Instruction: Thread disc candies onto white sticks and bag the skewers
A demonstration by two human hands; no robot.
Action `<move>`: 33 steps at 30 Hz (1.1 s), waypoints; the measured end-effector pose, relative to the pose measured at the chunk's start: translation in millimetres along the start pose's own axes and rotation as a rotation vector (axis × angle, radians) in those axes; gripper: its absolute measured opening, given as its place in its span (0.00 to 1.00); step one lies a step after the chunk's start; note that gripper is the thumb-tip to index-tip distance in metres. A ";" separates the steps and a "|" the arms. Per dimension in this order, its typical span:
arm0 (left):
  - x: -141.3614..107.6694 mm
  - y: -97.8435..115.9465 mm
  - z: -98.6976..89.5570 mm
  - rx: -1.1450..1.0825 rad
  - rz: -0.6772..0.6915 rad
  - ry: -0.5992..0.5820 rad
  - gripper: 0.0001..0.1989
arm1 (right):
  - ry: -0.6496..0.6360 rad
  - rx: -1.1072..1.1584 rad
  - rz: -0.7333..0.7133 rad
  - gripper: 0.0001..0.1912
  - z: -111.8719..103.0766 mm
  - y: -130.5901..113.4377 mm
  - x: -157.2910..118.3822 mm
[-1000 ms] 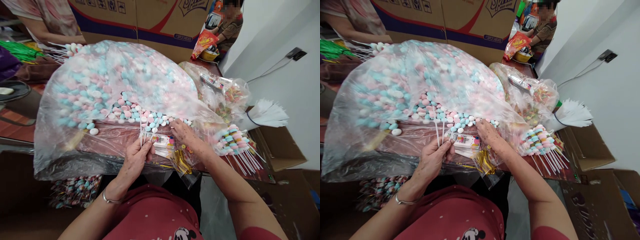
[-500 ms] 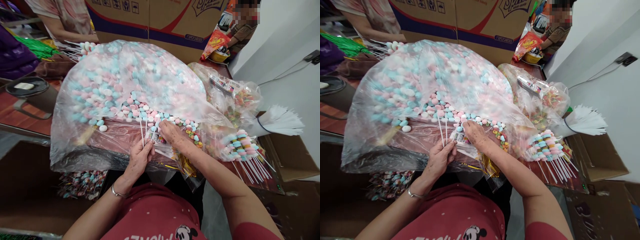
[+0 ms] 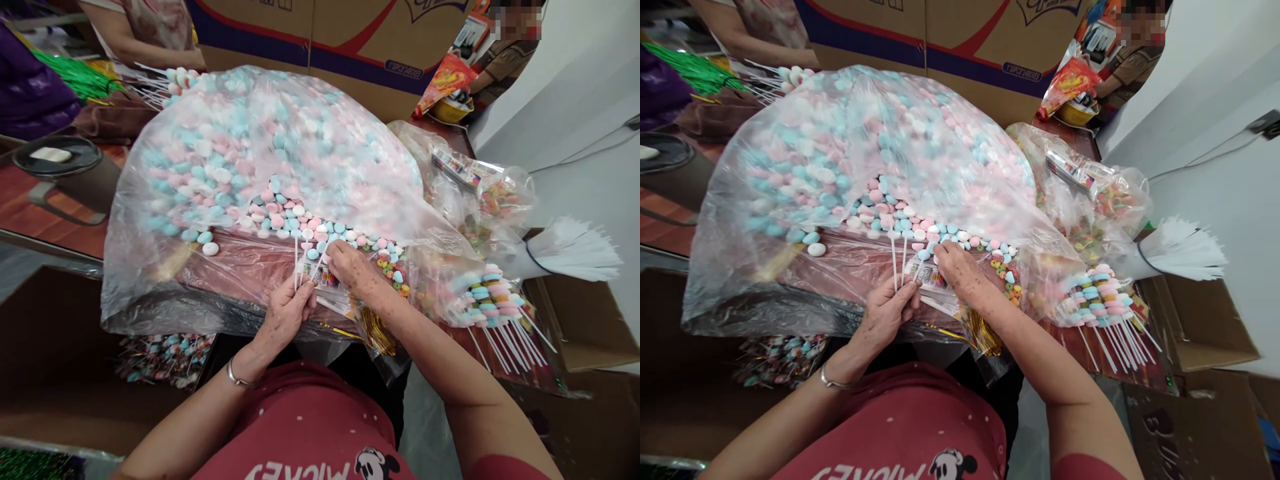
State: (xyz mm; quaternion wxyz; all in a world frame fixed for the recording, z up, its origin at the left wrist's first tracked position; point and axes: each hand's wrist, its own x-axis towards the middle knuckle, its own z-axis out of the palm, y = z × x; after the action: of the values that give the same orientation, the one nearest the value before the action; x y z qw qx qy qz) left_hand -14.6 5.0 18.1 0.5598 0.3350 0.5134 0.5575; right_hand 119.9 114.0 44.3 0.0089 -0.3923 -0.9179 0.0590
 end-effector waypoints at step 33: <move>3.3 4.9 2.1 0.429 0.094 -0.154 0.17 | 0.484 1.610 0.495 0.15 -8.4 30.8 -35.9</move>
State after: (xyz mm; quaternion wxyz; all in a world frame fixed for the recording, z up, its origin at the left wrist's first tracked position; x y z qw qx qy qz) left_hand -14.5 9.4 22.6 0.4865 0.5114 0.5599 0.4339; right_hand 167.4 110.1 50.1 0.4648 -0.4566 -0.4586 0.6043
